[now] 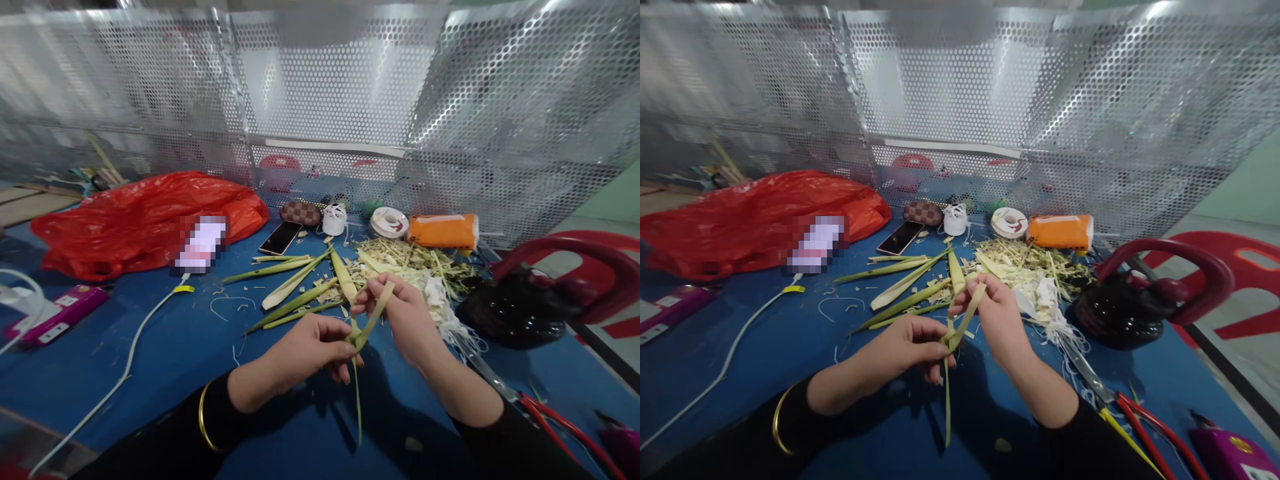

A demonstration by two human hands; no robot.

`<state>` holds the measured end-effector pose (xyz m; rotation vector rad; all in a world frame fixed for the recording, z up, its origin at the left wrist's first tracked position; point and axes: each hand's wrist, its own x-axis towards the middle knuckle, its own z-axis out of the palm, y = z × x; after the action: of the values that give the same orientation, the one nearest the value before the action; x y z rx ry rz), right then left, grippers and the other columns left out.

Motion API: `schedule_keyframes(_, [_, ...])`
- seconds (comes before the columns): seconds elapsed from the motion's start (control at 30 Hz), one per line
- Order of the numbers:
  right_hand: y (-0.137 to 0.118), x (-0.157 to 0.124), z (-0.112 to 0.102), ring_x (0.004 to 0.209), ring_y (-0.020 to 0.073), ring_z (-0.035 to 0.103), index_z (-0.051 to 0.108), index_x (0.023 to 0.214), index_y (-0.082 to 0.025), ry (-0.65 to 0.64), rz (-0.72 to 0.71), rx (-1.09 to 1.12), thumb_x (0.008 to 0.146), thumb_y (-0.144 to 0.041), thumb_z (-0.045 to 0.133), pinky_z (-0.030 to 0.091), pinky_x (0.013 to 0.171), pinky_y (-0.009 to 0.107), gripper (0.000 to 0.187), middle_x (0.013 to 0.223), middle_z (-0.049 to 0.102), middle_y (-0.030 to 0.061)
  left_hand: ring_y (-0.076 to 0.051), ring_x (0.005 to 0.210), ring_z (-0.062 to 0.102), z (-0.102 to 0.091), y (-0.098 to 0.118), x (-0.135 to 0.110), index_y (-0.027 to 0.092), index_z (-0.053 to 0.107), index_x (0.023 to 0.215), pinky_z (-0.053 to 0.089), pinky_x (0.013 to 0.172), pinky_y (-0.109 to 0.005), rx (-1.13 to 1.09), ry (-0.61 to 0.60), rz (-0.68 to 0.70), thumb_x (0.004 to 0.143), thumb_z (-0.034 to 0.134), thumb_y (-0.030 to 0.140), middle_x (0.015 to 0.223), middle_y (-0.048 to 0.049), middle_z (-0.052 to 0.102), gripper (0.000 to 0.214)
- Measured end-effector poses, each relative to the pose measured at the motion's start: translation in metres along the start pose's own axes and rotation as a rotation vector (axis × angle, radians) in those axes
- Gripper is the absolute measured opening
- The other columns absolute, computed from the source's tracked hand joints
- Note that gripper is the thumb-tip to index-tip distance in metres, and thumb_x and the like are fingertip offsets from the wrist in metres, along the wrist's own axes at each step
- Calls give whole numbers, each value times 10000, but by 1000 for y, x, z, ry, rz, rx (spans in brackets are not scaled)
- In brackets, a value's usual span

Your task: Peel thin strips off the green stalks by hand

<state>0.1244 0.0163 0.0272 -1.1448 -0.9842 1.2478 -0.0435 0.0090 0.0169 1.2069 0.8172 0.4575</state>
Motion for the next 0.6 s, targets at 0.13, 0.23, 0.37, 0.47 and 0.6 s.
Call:
schedule_keyframes(0.13, [1,0,2,569,152,667,565,699,-191,74,14,44,732,-387,684,504,574,266,232,632,649,-17,-78,525,601,-2,0,-1,132,708,819,477,529,-193,-89,-4,-8,747,658,262,777,-48,701,157])
schedule_keyframes(0.23, [3,0,4,573,153,663,574,699,-189,54,14,31,736,-357,664,510,573,268,194,637,663,-11,-72,504,595,-2,0,-1,126,712,855,473,512,-181,-165,21,-26,738,652,228,780,-55,707,166])
schedule_keyframes(0.37, [6,-2,6,576,159,658,567,705,-185,21,30,16,730,-361,659,501,560,265,200,629,665,-4,-65,474,575,-2,1,0,108,715,827,470,490,-177,-237,34,-45,731,638,212,781,-67,708,161])
schedule_keyframes(0.47, [8,-3,6,597,167,658,559,732,-188,-5,26,11,748,-363,646,493,557,266,196,651,674,5,-69,470,562,-2,1,0,106,713,809,479,483,-188,-292,49,-71,720,648,226,759,-62,693,163])
schedule_keyframes(0.6, [10,-4,7,615,156,645,557,745,-194,-45,-11,-17,795,-362,613,498,596,274,184,665,679,9,-71,488,560,-2,2,0,105,717,823,478,480,-191,-330,50,-77,705,666,243,769,-65,682,189])
